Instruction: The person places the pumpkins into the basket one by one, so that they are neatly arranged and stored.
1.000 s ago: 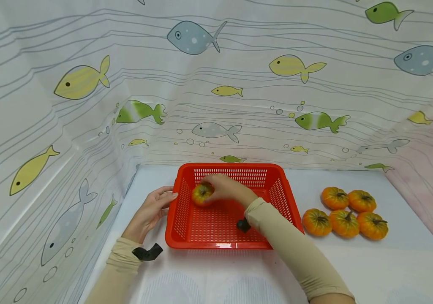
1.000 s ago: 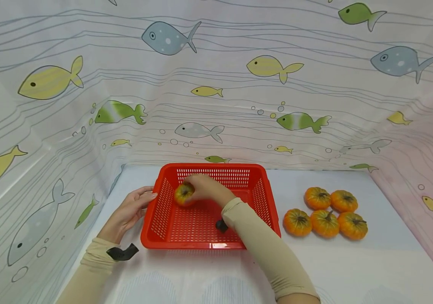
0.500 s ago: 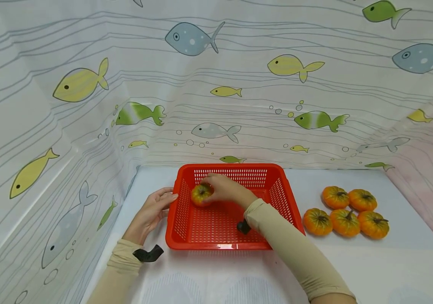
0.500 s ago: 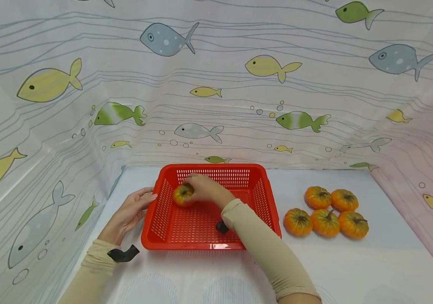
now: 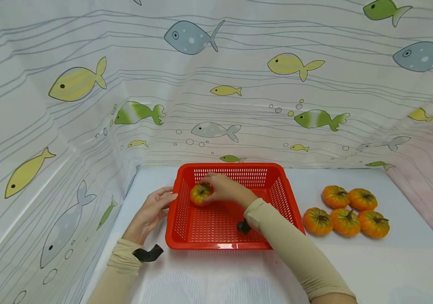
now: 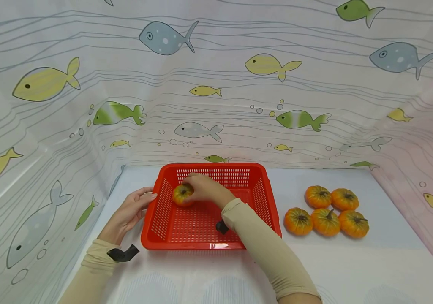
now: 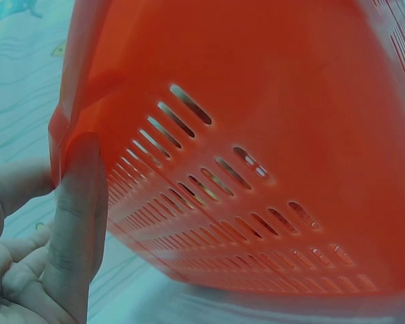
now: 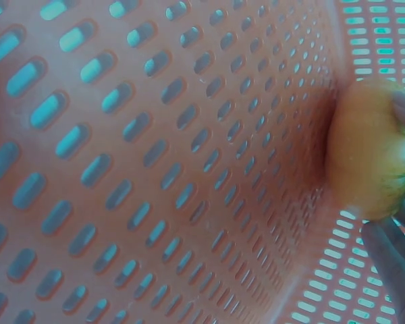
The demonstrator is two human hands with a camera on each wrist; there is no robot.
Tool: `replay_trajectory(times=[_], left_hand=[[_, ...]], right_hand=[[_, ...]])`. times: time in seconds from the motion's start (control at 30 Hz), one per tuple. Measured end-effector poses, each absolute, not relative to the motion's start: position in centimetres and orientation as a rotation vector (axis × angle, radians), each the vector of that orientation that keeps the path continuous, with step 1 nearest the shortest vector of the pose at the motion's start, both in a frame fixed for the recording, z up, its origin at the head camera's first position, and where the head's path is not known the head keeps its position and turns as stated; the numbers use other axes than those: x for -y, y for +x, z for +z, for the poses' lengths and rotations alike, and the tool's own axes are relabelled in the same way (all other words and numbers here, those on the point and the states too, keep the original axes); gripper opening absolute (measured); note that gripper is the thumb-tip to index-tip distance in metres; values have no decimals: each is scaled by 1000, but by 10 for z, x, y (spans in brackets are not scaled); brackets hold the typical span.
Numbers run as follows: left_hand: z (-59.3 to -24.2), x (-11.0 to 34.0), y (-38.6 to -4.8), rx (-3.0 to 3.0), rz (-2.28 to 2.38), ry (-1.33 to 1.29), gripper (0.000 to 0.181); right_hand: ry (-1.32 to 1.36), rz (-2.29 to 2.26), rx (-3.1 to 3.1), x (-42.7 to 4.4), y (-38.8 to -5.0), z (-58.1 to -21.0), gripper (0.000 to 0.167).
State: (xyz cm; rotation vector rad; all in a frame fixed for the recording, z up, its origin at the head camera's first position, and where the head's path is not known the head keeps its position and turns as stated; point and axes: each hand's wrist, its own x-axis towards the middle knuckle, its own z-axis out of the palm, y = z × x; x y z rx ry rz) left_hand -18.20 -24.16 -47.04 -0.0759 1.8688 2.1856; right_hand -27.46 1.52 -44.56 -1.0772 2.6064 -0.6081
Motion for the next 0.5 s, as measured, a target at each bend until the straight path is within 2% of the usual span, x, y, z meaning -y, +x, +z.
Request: replay_trajectory(times=[0.5], left_hand=[[-472,242,-183,-1864,2190,-77,52]], right_hand=[[-1104,-603,-2605,-17,-279,-445,61]])
